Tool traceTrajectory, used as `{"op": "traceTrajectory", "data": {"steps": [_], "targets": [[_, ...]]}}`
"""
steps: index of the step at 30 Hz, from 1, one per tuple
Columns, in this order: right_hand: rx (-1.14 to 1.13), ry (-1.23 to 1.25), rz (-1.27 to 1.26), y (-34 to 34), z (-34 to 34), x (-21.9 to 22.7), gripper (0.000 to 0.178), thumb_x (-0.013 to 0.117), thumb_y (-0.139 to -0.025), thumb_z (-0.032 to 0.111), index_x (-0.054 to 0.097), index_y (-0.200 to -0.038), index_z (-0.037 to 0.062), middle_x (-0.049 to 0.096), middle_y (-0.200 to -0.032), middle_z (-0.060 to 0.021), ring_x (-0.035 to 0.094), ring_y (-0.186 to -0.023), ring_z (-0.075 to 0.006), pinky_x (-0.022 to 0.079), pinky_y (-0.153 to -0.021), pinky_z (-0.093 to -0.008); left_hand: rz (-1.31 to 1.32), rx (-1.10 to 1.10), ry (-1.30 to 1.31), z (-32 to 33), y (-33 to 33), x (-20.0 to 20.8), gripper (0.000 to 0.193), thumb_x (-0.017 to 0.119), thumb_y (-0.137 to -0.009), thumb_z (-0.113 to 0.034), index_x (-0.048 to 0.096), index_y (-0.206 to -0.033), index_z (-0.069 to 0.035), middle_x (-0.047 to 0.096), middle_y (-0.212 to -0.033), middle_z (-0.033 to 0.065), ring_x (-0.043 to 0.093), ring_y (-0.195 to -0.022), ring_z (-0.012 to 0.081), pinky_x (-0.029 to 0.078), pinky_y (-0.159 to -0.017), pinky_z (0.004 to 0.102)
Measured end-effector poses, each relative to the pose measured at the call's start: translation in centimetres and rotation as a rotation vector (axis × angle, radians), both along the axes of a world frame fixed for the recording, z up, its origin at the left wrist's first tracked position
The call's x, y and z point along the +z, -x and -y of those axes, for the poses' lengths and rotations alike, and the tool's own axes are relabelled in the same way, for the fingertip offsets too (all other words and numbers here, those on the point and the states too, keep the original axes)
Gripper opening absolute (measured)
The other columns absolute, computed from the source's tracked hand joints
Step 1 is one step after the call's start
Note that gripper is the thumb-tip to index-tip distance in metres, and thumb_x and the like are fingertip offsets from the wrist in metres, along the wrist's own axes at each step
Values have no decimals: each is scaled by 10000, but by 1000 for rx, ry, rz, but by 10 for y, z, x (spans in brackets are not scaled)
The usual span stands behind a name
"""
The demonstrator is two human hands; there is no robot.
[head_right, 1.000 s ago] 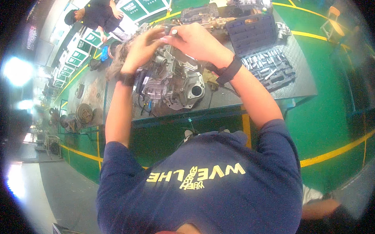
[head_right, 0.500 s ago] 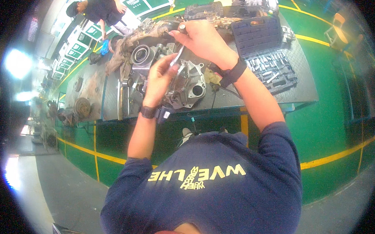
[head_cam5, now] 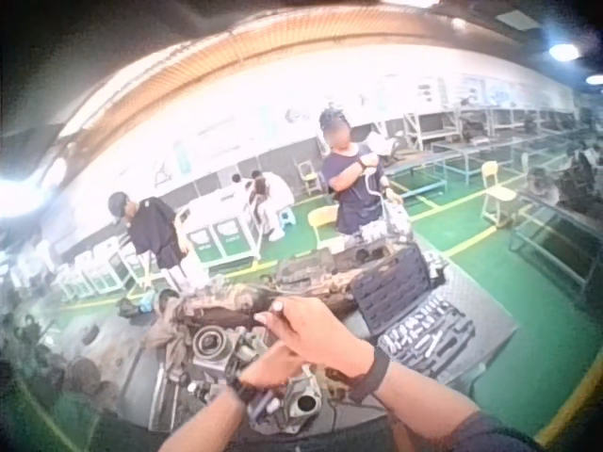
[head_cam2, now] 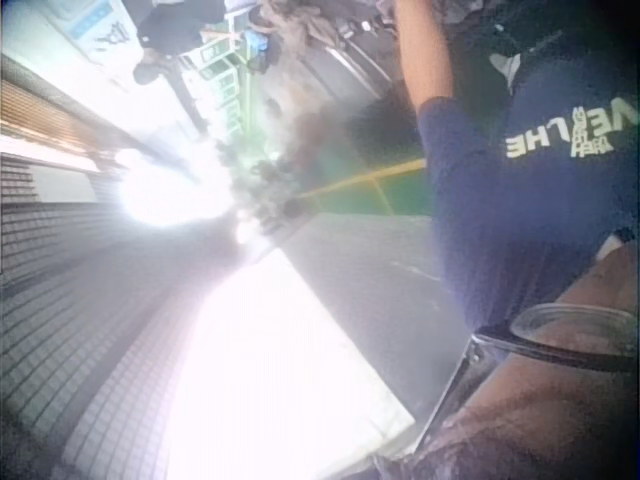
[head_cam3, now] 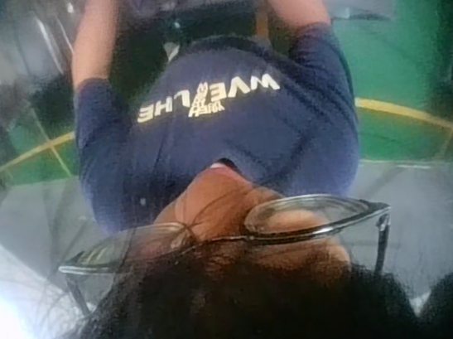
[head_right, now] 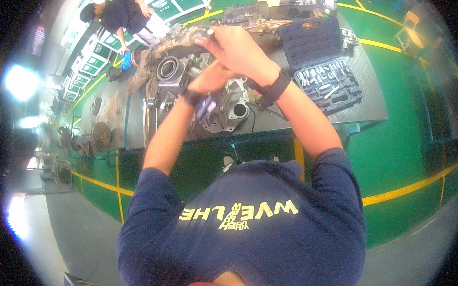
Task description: The person assembles components into a mechanical housing by hand and with a socket wrench, inserting a shaft and tightening a bolt.
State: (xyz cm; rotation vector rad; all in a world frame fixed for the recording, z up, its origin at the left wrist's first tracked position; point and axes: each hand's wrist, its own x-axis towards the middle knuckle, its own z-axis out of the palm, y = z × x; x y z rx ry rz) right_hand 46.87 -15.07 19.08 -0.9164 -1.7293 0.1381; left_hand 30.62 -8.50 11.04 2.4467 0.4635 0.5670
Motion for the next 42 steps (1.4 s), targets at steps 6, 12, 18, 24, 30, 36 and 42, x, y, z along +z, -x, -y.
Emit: {"op": "traceTrajectory", "data": {"steps": [6,12,18,24,30,36,42], "targets": [[-16,81,13,-26,0,-7,354,733,-995,334,732,-910,-10,601,-657,-167,539,-567,-249,468,-569,-384,-160,459,296,86,29,40,254,777,-965,-212,744,-1050,25,759,-914,72,652,-837,93,544,-787,299],[-77,175,43,-28,12,-11,272,764,-974,260,737,-904,-2,661,-701,-156,601,-598,-233,501,-600,-363,85,615,-268,44,40,54,283,722,-923,-129,760,-1180,-17,777,-1008,187,763,-909,311,569,-813,374],[-5,72,-6,14,22,-4,286,712,-1004,261,728,-924,-13,677,-749,-190,638,-653,-336,519,-633,-422,68,224,-122,-2,8,26,273,654,-925,-44,762,-1175,-32,769,-1059,204,751,-992,306,565,-878,416],[-40,106,18,-21,-10,-12,316,705,-1010,289,733,-936,-17,659,-731,-195,635,-647,-339,508,-628,-421,-69,301,382,61,21,4,245,710,-1018,-188,754,-1156,9,764,-1066,99,667,-983,137,524,-905,338],[-63,67,5,-25,11,-19,279,740,-988,275,742,-937,1,654,-713,-173,611,-617,-310,492,-600,-383,-134,430,46,104,29,63,227,778,-888,-151,750,-1027,27,741,-958,246,737,-889,401,552,-784,432],[-74,105,-35,-29,21,-26,426,735,-980,308,618,-735,-21,581,-678,-230,570,-619,-428,471,-580,-453,0,657,-225,78,40,46,245,631,-915,-15,738,-1134,11,739,-1067,265,731,-976,420,571,-868,474],[65,-18,-39,10,33,-22,326,714,-974,268,638,-850,-23,672,-844,-234,663,-779,-449,523,-681,-510,48,310,-28,5,1,35,334,650,-911,-71,732,-1235,-55,765,-1121,206,750,-1047,303,567,-902,399]]}}
